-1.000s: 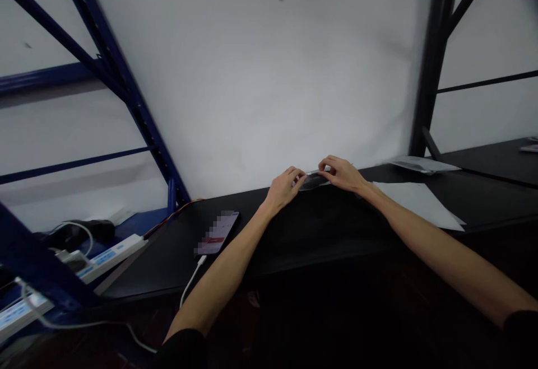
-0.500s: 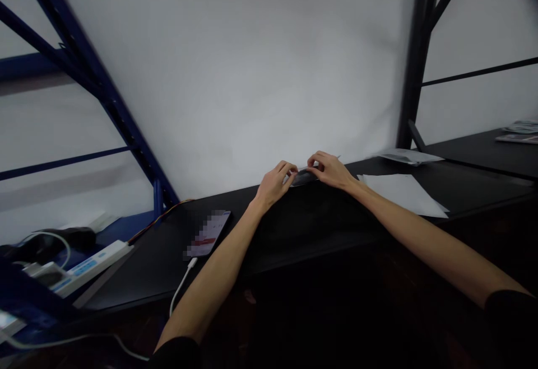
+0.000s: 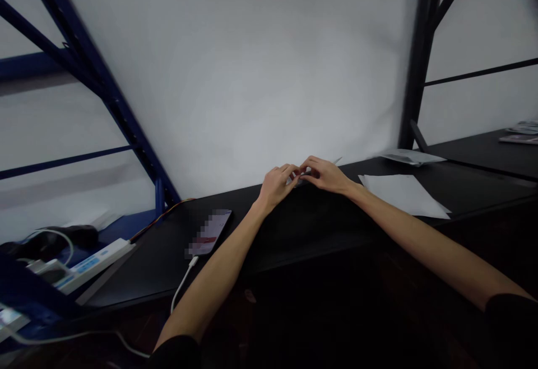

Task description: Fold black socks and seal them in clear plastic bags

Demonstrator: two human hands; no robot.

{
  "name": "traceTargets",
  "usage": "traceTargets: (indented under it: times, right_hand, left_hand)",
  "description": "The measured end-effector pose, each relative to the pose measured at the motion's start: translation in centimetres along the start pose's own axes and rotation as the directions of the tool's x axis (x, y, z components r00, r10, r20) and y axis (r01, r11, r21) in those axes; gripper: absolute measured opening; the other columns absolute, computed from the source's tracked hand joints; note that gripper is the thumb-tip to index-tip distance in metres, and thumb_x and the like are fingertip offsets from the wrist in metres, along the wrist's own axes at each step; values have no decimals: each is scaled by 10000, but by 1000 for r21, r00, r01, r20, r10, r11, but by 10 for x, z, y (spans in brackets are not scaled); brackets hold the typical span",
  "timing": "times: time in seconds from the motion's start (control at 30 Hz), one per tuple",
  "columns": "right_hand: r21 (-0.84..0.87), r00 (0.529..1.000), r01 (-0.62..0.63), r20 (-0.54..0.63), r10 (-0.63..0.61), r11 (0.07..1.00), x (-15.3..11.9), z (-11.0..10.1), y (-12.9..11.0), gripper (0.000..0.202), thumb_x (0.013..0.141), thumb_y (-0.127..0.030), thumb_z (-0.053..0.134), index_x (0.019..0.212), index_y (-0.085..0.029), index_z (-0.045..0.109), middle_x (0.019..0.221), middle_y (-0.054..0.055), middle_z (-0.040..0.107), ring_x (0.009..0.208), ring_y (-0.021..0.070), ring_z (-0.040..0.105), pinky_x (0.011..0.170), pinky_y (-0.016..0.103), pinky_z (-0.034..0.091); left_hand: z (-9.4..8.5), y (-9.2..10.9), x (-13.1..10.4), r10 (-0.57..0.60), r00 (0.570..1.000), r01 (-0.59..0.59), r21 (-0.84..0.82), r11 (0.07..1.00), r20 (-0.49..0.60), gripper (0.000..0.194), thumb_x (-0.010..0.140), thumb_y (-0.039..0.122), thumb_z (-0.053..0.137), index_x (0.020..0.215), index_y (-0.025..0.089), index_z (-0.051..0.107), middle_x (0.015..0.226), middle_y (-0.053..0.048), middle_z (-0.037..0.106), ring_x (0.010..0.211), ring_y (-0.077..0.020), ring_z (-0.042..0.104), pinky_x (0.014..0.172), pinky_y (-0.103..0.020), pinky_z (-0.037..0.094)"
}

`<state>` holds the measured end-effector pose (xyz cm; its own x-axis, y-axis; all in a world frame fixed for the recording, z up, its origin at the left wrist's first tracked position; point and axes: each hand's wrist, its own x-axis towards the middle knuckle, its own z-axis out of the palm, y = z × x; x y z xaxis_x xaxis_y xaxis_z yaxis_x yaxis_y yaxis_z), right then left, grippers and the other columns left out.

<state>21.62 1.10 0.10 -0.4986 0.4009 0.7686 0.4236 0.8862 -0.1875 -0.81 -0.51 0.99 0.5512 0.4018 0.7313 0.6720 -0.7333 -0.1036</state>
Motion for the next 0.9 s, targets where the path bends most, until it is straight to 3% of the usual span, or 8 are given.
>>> traceTargets:
  times: [0.33,0.47,0.63,0.9]
  right_hand:
    - [-170,999,-36,-8,36,985,-2,-1,2,150,1006,-351,580,1081,-254,667,1099,45,678,815,182,634,717,315,466]
    - [-260,994,-103,-63,89,960,0,-8,10,135,1013,-319,555,1072,-262,661,1116,32,678,803,174,626,667,296,425]
    - [-339,974,-216,-134,181,915,3,-16,21,134,1010,-333,555,1053,-261,660,1090,24,672,749,162,593,597,283,359]
    - [-445,968,-244,-170,187,861,11,-17,14,153,1019,-311,517,1068,-254,650,1094,49,672,793,204,599,609,306,323]
  left_hand:
    - [-1,0,3,24,1000,-24,30,999,19,63,983,254,610,1044,242,621,905,15,716,794,-153,647,817,-311,441]
    - [-13,-9,9,47,999,-48,53,997,19,46,977,254,597,1012,234,617,850,13,677,758,-154,614,779,-302,444]
    - [-29,-25,12,-4,1000,4,-26,1000,-17,99,918,164,591,992,229,595,912,6,673,782,-142,616,715,-265,454]
    - [-41,-33,16,7,997,-13,-79,997,-78,66,939,188,579,895,220,541,828,19,617,719,-123,562,708,-263,444]
